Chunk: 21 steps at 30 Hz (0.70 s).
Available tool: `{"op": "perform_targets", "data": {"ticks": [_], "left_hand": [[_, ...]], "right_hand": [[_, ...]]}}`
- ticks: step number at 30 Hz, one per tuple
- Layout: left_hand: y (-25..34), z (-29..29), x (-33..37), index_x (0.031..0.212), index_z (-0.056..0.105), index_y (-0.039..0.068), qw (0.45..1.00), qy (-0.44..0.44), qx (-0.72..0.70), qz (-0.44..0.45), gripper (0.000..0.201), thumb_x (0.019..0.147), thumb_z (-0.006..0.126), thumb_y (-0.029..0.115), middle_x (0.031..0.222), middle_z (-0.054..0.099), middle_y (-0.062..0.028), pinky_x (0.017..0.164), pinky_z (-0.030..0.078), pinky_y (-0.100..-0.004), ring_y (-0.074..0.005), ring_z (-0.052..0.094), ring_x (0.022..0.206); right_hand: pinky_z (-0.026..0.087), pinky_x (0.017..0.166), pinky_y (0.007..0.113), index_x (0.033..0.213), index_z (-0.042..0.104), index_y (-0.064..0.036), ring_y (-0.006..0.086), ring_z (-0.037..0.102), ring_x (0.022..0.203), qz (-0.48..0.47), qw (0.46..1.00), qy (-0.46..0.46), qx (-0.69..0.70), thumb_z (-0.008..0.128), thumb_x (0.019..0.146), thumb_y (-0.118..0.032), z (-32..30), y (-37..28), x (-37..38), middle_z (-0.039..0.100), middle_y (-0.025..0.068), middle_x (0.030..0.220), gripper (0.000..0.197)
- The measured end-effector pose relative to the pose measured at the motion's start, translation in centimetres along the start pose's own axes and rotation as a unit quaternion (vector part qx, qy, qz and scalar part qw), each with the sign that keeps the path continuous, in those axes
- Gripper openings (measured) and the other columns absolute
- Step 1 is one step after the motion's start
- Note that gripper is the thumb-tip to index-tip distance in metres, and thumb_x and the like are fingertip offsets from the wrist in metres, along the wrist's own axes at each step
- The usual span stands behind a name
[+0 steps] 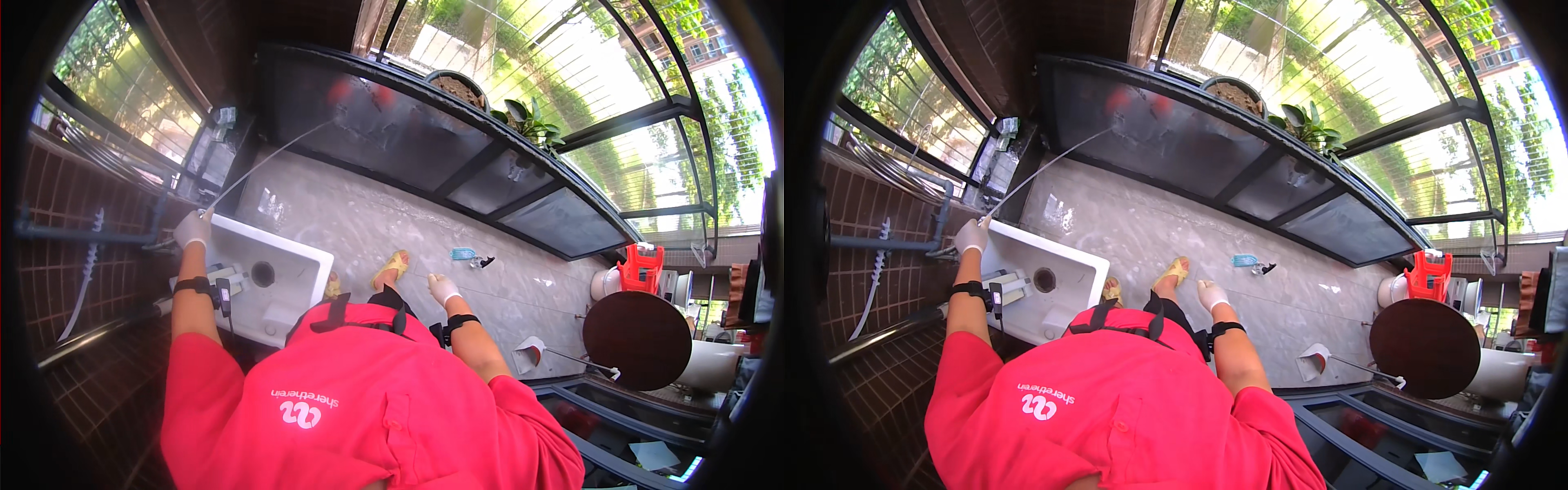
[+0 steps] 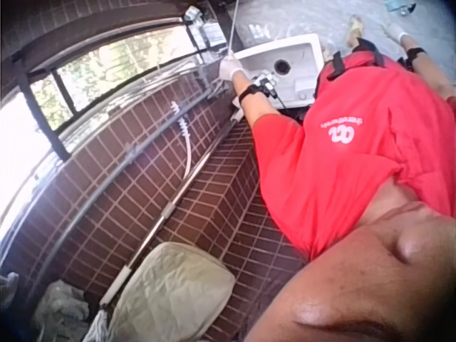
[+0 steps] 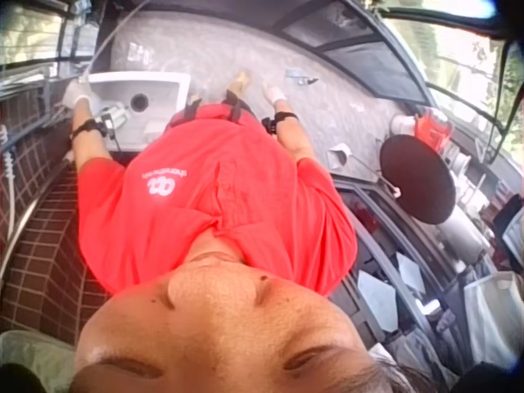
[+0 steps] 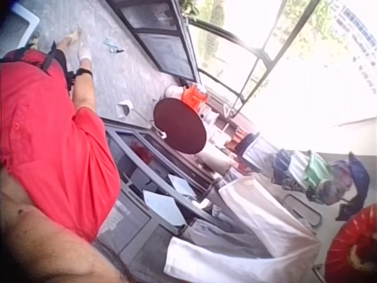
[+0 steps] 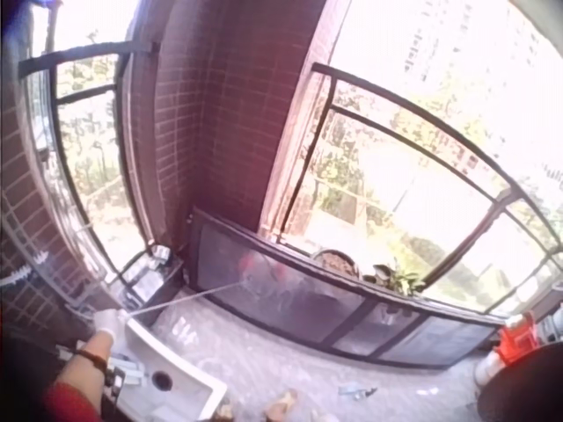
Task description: The person scrubs a detached window screen with a brush and sprays it with a cleaning solution before rinsing it with a high-pressure water hose.
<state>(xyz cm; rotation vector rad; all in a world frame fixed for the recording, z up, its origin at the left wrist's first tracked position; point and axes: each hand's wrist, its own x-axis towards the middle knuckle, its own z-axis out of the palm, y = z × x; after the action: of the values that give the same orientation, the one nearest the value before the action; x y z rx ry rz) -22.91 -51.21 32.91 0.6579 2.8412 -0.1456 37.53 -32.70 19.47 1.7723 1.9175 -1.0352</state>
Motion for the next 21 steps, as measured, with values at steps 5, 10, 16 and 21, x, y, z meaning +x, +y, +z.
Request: {"op": "perform_targets", "data": {"ticks": [5, 10, 16, 21], "left_hand": [[0.4, -0.1, 0.4, 0.1, 0.068, 0.01, 1.0, -0.023, 0.005, -0.009, 0.053, 0.087, 0.049, 0.057, 0.099, 0.067, -0.0164, 0.082, 0.049, -0.0435, -0.0354, 0.064, 0.095], [0.2, 0.4, 0.5, 0.103, 0.068, 0.01, 0.999, -0.03, 0.015, -0.003, 0.053, 0.087, 0.049, 0.057, 0.101, 0.067, -0.0159, 0.082, 0.049, -0.043, -0.0354, 0.064, 0.096], [-0.5, 2.1, 1.0, 0.104, 0.068, 0.011, 0.997, -0.051, 0.056, -0.008, 0.052, 0.087, 0.049, 0.056, 0.103, 0.067, -0.0156, 0.082, 0.049, -0.0417, -0.0321, 0.064, 0.097], [-1.1, 3.8, 1.0, 0.105, 0.068, 0.011, 0.993, -0.078, 0.094, 0.002, 0.053, 0.087, 0.048, 0.057, 0.102, 0.068, -0.0137, 0.082, 0.049, -0.0411, -0.0307, 0.065, 0.097]], "right_hand": [[0.049, 0.076, 0.038, 0.102, 0.062, 0.0019, 0.0258, 0.065, 0.079, 0.0, 1.0, -0.002, 0.004, 0.038, 0.092, -0.038, 0.6, 0.4, 0.4, 0.067, 0.0164, 0.091, 0.047], [0.049, 0.076, 0.037, 0.102, 0.062, 0.002, 0.026, 0.065, 0.08, -0.006, 1.0, -0.003, 0.007, 0.038, 0.092, -0.038, 0.9, 0.2, 0.7, 0.067, 0.017, 0.091, 0.048], [0.049, 0.077, 0.037, 0.104, 0.061, 0.0042, 0.0262, 0.065, 0.08, -0.006, 1.0, -0.017, -0.004, 0.039, 0.092, -0.037, 0.1, -1.4, 0.5, 0.068, 0.0174, 0.09, 0.049], [0.048, 0.077, 0.037, 0.102, 0.061, 0.0045, 0.0268, 0.065, 0.079, -0.016, 0.999, 0.002, 0.029, 0.039, 0.091, -0.037, 0.6, -0.9, 0.6, 0.067, 0.0176, 0.089, 0.048]]}}
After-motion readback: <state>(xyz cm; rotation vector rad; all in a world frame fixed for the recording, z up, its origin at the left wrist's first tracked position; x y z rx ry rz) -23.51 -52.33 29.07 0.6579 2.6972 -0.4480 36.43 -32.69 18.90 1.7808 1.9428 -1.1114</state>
